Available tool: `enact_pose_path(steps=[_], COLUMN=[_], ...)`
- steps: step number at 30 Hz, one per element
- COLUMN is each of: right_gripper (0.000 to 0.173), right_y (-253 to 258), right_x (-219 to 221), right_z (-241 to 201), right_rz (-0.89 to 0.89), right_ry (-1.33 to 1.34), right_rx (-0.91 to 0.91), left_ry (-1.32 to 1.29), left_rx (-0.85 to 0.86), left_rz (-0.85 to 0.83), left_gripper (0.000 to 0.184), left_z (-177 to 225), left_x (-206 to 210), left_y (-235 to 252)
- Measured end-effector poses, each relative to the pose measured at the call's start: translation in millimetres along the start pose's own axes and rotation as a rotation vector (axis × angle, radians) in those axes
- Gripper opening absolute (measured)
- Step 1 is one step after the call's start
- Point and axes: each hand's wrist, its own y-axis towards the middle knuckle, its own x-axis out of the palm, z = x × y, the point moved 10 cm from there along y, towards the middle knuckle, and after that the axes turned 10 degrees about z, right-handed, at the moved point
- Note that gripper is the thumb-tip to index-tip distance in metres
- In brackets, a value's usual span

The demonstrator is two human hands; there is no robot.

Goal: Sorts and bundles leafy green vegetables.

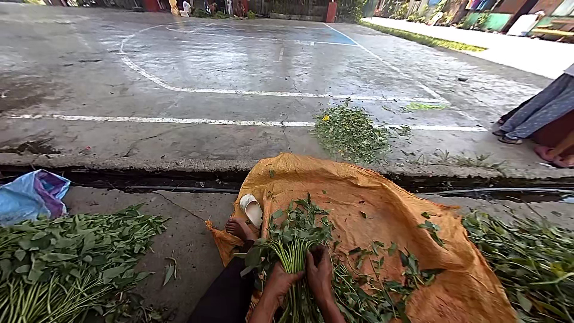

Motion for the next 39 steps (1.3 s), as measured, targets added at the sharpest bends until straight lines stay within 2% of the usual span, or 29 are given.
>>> enact_pose_path(steps=[4, 8, 10, 13, 16, 19, 21, 23, 27, 31, 36, 39], right_gripper=[0.036, 0.035, 0.036, 0.038, 0.049, 0.037, 0.032, 0.033, 0.034, 0.038, 0.037, 0.039], right_y=[-34.3, -87.2, -94.3, -80.6, -65.7, -58.9, -61.0, -70.0, -78.5, -63.4, -52.8, -54.3], right_x=[-1.3, -12.8, -29.1, -35.5, -4.2, 22.7, 30.4, 34.2, 41.0, 61.4, 61.7, 54.8], right_z=[18.7, 54.9, 79.7, 71.7, 37.8, 23.6, 23.4, 22.1, 19.8, 14.5, -0.9, 12.9], right_rz=[-0.116, -0.475, -0.493, -0.397, -0.515, -0.616, -0.616, -0.618, -0.621, -0.827, -0.716, -0.728], right_ry=[-0.302, -0.646, -0.709, -0.495, -0.279, -0.124, -0.039, -0.049, -0.201, -0.164, -0.190, -0.165], right_rx=[-0.085, -0.074, -0.045, -0.131, -0.164, -0.078, -0.031, -0.015, -0.103, -0.049, -0.166, -0.166], left_ry=[0.024, 0.036, 0.056, 0.114, 0.052, -0.051, -0.077, -0.123, -0.255, -0.182, -0.143, -0.059], left_rx=[-0.047, 0.041, 0.083, 0.096, 0.052, 0.031, 0.048, 0.077, 0.132, 0.132, 0.069, 0.041], left_rz=[0.079, 0.301, 0.345, 0.310, 0.240, 0.232, 0.270, 0.349, 0.563, 0.465, 0.317, 0.307], left_gripper=[0.060, 0.059, 0.059, 0.067, 0.068, 0.068, 0.067, 0.062, 0.058, 0.067, 0.071, 0.062], left_z=[-7.8, 6.5, 16.3, 18.2, 12.9, 18.1, 24.9, 30.2, 36.7, 41.2, 35.9, 33.9], left_x=[-6.8, -45.1, -57.9, -54.7, -40.3, -45.8, -60.5, -75.1, -104.0, -94.6, -71.5, -75.8], left_y=[5.4, 19.2, 24.2, 21.5, 16.1, 15.6, 15.3, 13.7, 12.6, 14.1, 17.6, 18.4])
